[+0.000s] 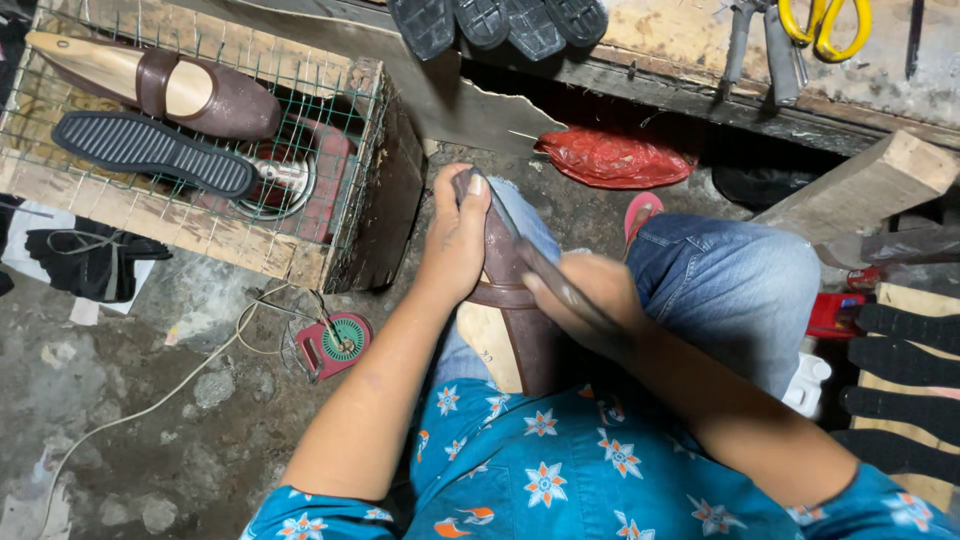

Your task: The person uses a curved metal tool to press and smooth the upper of a brown shoe mounted on a wooden last. They repeatedly rub the tool along the shoe's edges and sole, then place the shoe on a wire rack and pick up a black rubber sole to inspect it.

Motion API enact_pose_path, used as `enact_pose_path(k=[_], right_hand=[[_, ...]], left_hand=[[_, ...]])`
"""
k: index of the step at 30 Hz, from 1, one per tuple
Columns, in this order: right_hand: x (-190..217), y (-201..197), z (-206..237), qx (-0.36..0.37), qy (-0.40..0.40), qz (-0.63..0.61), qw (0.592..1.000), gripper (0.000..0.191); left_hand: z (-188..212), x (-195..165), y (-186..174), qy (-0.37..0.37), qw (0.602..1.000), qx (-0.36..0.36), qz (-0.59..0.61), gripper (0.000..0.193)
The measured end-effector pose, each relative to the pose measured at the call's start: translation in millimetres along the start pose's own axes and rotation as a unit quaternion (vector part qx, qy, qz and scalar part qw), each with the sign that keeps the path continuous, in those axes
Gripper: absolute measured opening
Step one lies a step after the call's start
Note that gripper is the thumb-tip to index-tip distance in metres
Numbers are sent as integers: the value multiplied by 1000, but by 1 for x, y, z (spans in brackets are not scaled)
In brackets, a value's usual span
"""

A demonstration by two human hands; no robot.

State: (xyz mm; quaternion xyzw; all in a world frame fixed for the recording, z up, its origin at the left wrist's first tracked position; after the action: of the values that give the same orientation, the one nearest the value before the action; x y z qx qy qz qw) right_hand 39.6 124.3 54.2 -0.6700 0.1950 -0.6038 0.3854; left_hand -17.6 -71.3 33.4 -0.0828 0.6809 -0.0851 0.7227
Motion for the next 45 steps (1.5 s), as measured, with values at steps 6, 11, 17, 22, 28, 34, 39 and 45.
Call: enact_pose_path(k=[6,11,17,22,28,34,39,45], right_hand=[[26,-35,-59,-69,38,-182,980,29],[17,-65,-5,39,48,-182,981,20],[15,-46,44,-97,-118,-114,982,14],[28,-55,34,-187,-184,-82,962,9],[43,-68,28,-134,-159,-117,971,21],[53,-73,4,-98,-108,-111,983,26],[49,-70,3,-77,-115,-123,983,29],[67,-63,-19,-50,-125,10,991,35]], left_hand=[[14,-14,6,58,997,27,34,44],[32,-31,-2,102,960,95,242,42],[40,-49,3,108,963,130,211,47],[45,-63,7,165,963,143,159,49],[31,-69,6,137,922,152,328,29],[22,-62,6,132,947,115,269,26],[22,-55,4,113,920,106,359,23],[22,-59,-7,121,938,14,325,36]])
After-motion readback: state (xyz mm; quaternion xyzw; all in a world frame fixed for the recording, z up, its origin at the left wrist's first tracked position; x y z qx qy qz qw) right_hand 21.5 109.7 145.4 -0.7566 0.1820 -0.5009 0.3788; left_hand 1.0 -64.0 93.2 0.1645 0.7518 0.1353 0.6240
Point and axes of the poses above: each hand's wrist, its own z-axis away from the middle knuckle, its own y-axis out of the palm, x = y × z, the point moved 1 cm from there along -z, towards the middle knuckle, and after that the axes turned 6 degrees about y, right-handed, at the moved point
